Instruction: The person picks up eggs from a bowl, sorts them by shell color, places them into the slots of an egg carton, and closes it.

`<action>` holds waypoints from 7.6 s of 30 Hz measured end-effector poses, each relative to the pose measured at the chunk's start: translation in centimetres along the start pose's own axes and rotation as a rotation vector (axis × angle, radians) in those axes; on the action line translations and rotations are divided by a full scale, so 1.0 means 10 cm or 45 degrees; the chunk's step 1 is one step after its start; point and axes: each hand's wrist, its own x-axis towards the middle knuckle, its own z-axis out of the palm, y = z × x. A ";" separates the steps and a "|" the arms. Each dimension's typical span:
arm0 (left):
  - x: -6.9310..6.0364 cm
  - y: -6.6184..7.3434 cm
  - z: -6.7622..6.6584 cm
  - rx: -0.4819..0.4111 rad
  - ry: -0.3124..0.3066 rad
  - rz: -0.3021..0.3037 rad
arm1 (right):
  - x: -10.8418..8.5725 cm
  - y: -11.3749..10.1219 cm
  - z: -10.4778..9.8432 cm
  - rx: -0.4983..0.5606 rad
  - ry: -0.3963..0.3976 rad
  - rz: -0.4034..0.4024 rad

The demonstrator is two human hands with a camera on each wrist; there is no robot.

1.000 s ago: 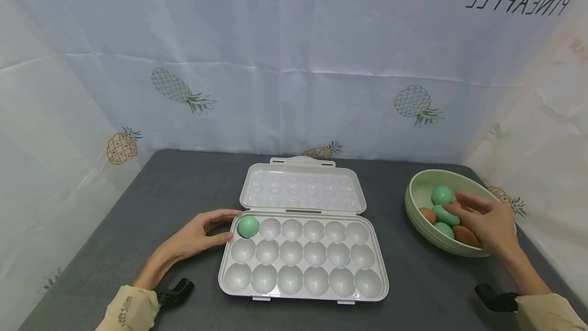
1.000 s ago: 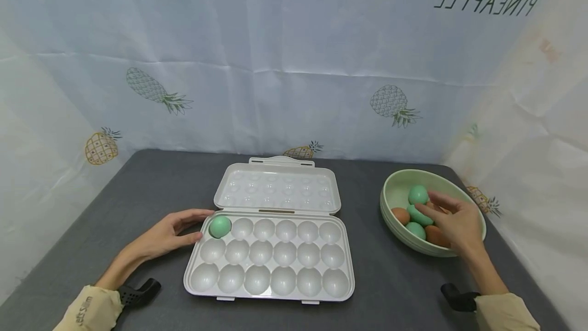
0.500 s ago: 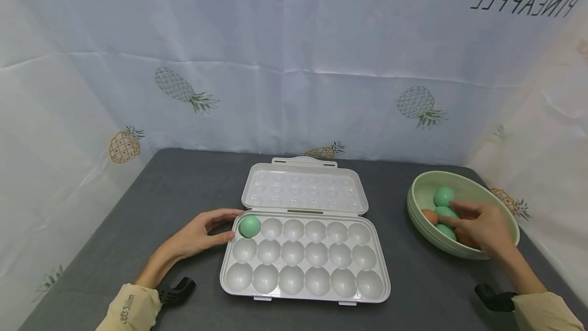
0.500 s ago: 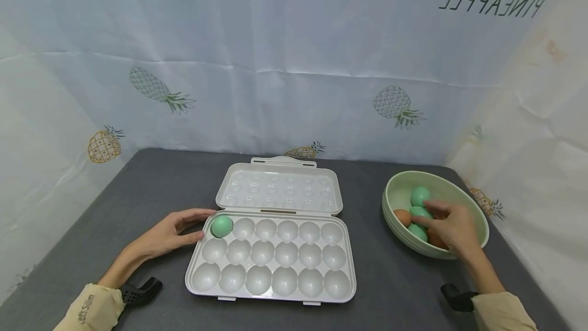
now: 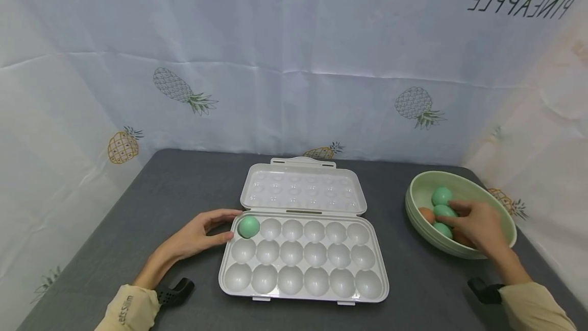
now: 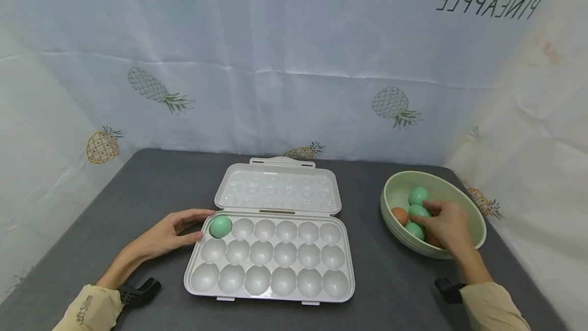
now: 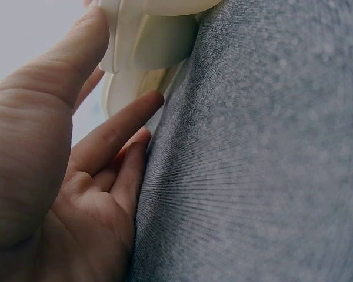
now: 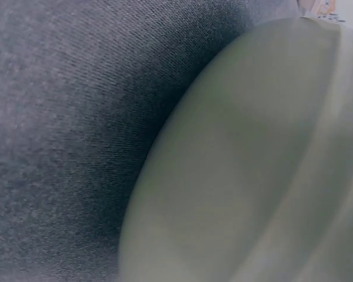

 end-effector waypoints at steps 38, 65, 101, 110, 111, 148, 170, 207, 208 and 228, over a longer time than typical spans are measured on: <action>-0.01 0.00 0.00 -0.001 -0.004 0.001 | -0.16 -0.22 0.01 0.614 0.494 0.429; 0.00 -0.01 0.01 -0.016 -0.002 -0.004 | -0.21 -2.38 1.04 1.172 0.150 -0.245; 0.01 0.00 -0.01 0.035 -0.025 -0.015 | -0.35 -2.89 1.89 1.183 -0.214 -0.258; 0.00 0.00 0.00 0.046 -0.017 -0.010 | -0.37 -2.88 1.93 0.992 -0.144 -0.368; 0.00 0.00 -0.01 0.045 -0.016 -0.006 | -0.37 -2.88 1.93 0.964 -0.130 -0.386; 0.01 0.00 0.00 0.033 -0.014 0.029 | -0.35 -2.82 1.91 0.746 -0.100 -0.546; 0.01 0.00 0.01 0.028 -0.021 0.045 | -0.39 -2.79 1.83 0.973 -0.197 -0.468; 0.02 0.00 0.01 0.033 0.007 0.033 | -0.26 -1.25 0.34 0.871 0.064 -0.204; 0.02 0.00 0.01 0.031 0.006 0.033 | -0.26 -1.17 0.29 0.877 0.061 -0.182; 0.01 -0.01 0.01 0.009 0.014 0.035 | 0.03 -0.10 -0.13 0.498 -0.256 -0.540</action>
